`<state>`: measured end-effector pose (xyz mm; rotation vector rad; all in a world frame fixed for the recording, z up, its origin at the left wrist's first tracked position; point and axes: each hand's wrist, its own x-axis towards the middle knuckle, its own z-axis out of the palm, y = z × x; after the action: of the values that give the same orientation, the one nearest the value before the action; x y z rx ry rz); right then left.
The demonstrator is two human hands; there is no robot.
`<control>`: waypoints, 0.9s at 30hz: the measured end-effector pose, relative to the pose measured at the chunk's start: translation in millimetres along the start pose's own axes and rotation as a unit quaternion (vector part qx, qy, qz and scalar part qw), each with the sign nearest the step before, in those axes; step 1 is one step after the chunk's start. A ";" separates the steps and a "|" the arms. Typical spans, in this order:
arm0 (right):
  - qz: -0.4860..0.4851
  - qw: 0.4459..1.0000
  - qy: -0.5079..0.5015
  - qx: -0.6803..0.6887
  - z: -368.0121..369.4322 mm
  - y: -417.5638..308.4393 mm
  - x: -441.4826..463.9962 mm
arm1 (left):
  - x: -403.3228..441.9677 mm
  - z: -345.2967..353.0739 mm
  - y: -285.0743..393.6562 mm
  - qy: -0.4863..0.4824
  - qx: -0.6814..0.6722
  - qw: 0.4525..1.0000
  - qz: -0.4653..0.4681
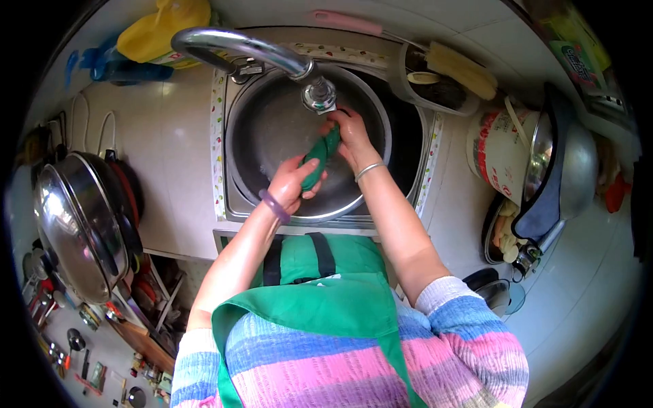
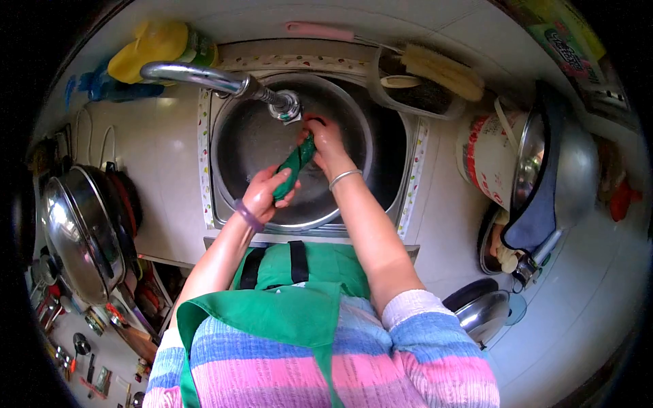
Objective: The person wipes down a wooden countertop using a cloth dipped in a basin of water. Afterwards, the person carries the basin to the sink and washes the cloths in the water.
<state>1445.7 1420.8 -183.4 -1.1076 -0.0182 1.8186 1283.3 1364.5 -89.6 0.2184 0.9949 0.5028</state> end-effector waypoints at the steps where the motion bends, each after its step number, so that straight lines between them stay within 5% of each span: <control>1: -0.007 0.995 0.029 -0.094 5.9 -1.9 -1.3 | 8.8 -3.5 -5.5 0.069 0.135 0.988 -0.001; 2: -0.021 0.986 0.045 -0.158 9.9 -1.4 -2.4 | 15.1 -7.3 -11.8 0.094 0.318 0.938 0.099; 4: -0.050 0.954 0.074 -0.286 19.7 -4.0 -5.7 | 18.8 -3.7 -12.9 0.133 0.631 0.712 0.277; 5: -0.066 0.952 0.073 -0.289 21.3 -7.6 -10.9 | 18.3 -3.4 -12.9 0.148 0.617 0.736 0.233; 8: -0.096 0.967 -0.001 -0.236 20.0 -14.5 -30.4 | 28.3 -31.5 -27.3 0.156 0.606 0.669 0.401; 11: -0.185 0.899 -0.108 -0.382 32.8 -15.2 -73.1 | 35.9 -57.2 -43.4 0.172 0.691 0.653 0.258; 14: -0.361 0.735 -0.225 -0.527 56.4 -17.8 -101.9 | 9.6 -12.1 2.8 0.131 0.502 0.853 -0.063; 15: -0.371 0.724 -0.241 -0.529 63.6 -17.0 -110.5 | 22.7 -31.5 -14.8 0.063 0.359 0.928 -0.080; 16: -0.415 0.684 -0.263 -0.539 65.1 -14.6 -112.1 | 37.3 -52.7 -44.1 0.026 0.149 0.987 0.052; 18: -0.463 0.629 -0.335 -0.527 77.0 -21.9 -120.1 | 23.2 -47.3 -9.9 -0.078 -0.150 0.983 -0.067; 19: -0.470 0.612 -0.346 -0.533 76.7 -19.4 -122.2 | 16.8 -39.3 5.1 -0.047 -0.242 0.963 -0.109; 22: -0.444 0.590 -0.370 -0.564 79.6 -15.1 -132.7 | 28.7 -13.6 10.6 0.156 -0.134 0.977 -0.053; 25: -0.435 0.762 -0.183 -0.444 66.2 -4.5 -121.4 | 28.8 -2.4 14.3 0.186 -0.181 0.961 0.097; 27: -0.319 0.884 -0.038 -0.340 56.3 -5.4 -114.3 | 21.2 6.8 19.3 0.193 -0.162 0.951 0.179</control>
<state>1424.2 1364.3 -71.2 -1.2905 -1.0212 1.2517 1292.5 1392.0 -94.1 0.0012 1.2401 1.0617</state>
